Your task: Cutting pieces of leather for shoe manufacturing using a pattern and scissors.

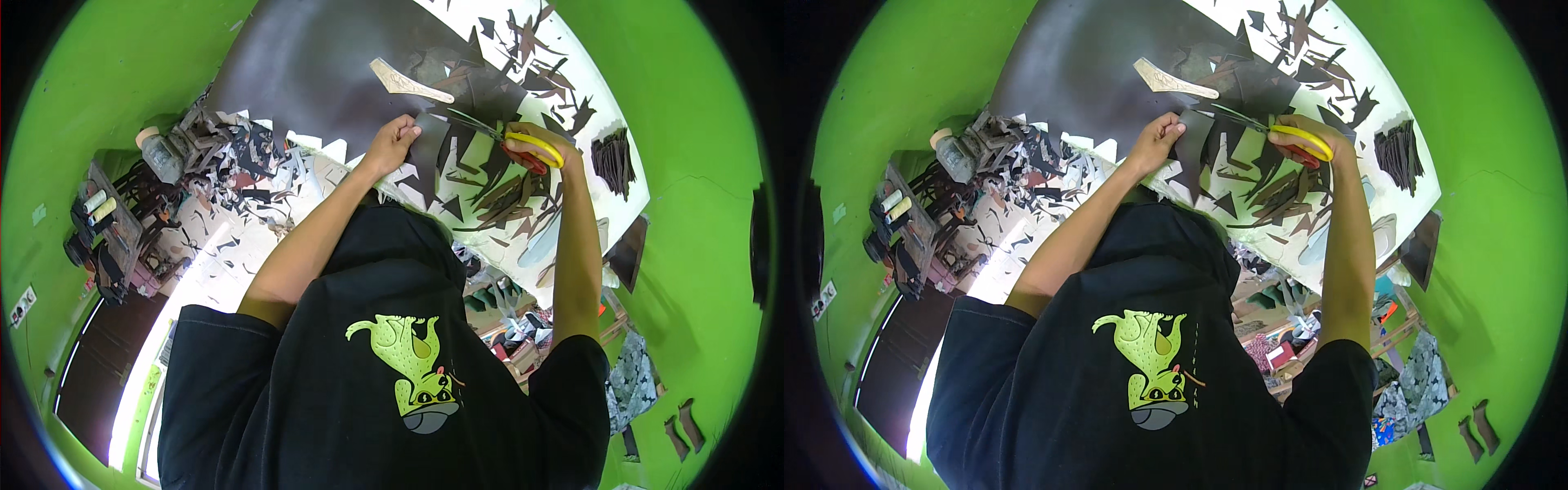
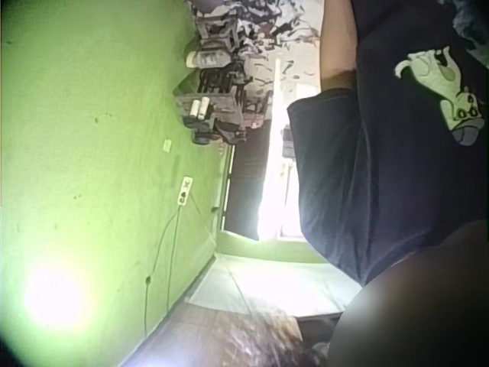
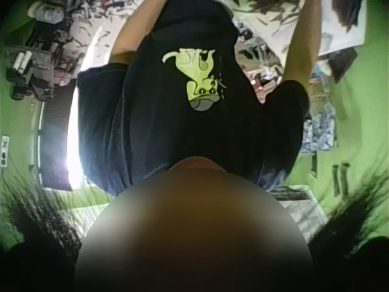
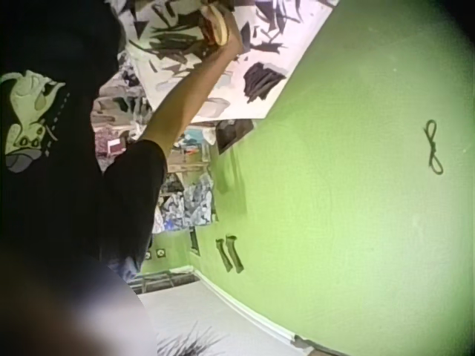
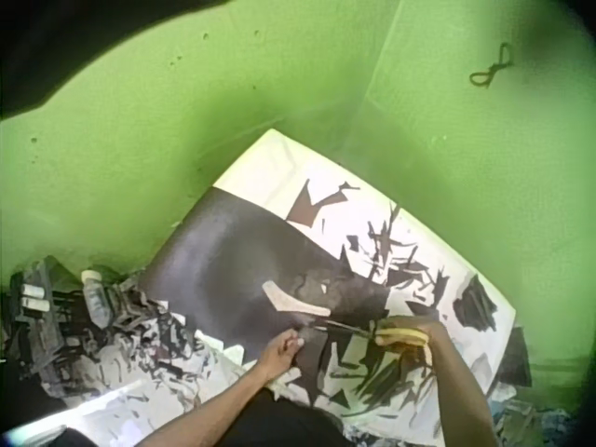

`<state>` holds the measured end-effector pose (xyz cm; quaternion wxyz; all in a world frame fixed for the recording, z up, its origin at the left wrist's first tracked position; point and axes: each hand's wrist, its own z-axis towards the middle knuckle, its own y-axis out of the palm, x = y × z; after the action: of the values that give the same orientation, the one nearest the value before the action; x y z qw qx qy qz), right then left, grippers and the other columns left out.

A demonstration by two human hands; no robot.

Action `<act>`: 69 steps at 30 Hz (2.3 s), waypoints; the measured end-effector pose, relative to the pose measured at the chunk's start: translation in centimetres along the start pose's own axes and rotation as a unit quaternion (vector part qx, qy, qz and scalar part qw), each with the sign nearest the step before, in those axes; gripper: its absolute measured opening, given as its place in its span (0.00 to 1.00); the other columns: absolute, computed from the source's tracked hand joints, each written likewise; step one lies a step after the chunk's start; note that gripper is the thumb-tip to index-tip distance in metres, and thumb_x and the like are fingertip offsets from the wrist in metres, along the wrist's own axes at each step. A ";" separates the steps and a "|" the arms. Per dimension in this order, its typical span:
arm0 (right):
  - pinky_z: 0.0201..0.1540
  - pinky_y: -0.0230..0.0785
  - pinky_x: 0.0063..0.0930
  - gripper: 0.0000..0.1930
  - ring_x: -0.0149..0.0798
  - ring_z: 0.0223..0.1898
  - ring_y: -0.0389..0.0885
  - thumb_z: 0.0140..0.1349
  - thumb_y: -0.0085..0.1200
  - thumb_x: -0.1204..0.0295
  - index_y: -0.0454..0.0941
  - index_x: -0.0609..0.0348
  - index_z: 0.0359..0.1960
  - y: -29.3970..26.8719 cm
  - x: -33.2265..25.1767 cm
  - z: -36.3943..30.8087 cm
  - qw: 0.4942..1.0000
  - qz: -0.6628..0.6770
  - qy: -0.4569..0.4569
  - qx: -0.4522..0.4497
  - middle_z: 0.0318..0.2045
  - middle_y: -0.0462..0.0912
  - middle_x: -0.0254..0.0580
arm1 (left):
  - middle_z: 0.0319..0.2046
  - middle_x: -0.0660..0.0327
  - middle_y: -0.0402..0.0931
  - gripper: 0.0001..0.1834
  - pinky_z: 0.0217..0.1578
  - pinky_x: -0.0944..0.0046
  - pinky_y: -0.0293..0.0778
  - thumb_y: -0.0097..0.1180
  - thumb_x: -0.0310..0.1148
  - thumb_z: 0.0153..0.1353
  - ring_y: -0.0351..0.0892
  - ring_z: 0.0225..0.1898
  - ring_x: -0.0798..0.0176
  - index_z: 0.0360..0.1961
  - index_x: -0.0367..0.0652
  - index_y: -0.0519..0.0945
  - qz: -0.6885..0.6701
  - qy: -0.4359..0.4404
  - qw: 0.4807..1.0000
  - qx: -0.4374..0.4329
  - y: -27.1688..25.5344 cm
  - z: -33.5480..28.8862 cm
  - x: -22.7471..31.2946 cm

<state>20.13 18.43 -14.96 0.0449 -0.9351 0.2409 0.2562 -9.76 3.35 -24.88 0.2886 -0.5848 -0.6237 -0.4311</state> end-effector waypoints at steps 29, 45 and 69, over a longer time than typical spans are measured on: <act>0.12 0.52 0.16 0.22 0.20 0.11 0.65 0.55 0.71 0.56 0.71 0.57 0.32 2.3 -4.0 7.1 0.990 0.011 -0.112 -0.087 0.14 0.70 0.28 | 0.33 0.70 0.80 0.09 0.37 0.74 0.71 0.49 0.32 0.75 0.74 0.33 0.79 0.44 0.40 0.79 -0.071 -0.043 0.996 -0.032 -0.3 -0.4 0.3; 0.22 0.61 0.16 0.33 0.22 0.24 0.73 0.61 0.62 0.47 0.76 0.63 0.56 5.8 2.8 2.1 0.976 0.089 -0.193 -0.042 0.28 0.76 0.32 | 0.26 0.66 0.76 0.10 0.44 0.58 0.61 0.57 0.42 0.68 0.73 0.30 0.68 0.37 0.47 0.81 0.347 0.164 0.923 -0.021 1.9 -1.6 -0.8; 0.55 0.74 0.47 0.23 0.57 0.54 0.78 0.59 0.59 0.68 0.77 0.57 0.57 13.7 -0.5 0.9 0.847 -0.127 0.089 0.509 0.50 0.80 0.55 | 0.29 0.75 0.76 0.13 0.37 0.74 0.64 0.63 0.43 0.65 0.71 0.31 0.80 0.44 0.48 0.84 -0.099 -0.115 0.984 0.088 0.2 1.9 5.1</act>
<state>12.86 6.75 -14.91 0.5247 -0.8225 0.2194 0.0058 -10.09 7.43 -21.30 0.2205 -0.5381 -0.7433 -0.3308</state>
